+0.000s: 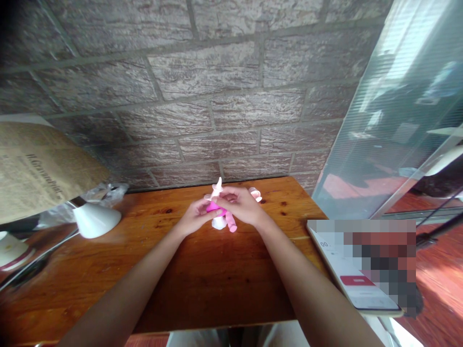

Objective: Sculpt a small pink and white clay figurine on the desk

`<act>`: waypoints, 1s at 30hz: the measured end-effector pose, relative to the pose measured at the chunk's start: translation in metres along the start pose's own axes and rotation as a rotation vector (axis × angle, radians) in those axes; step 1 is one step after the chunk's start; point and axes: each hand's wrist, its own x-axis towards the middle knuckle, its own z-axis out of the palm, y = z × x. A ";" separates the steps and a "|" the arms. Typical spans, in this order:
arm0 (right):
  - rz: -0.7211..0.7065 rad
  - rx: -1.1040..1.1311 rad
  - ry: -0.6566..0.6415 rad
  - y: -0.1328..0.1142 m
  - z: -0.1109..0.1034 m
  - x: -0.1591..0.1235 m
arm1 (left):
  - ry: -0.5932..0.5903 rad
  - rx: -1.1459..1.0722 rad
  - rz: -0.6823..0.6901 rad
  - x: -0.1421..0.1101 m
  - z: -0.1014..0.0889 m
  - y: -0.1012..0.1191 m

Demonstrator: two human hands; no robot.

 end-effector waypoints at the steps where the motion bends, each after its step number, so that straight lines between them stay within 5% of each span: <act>1: -0.006 -0.005 0.000 0.001 0.000 0.000 | -0.001 -0.012 -0.005 0.000 0.000 0.000; 30: -0.063 -0.017 -0.005 0.009 -0.006 0.001 | -0.002 -0.012 -0.019 0.001 -0.001 -0.004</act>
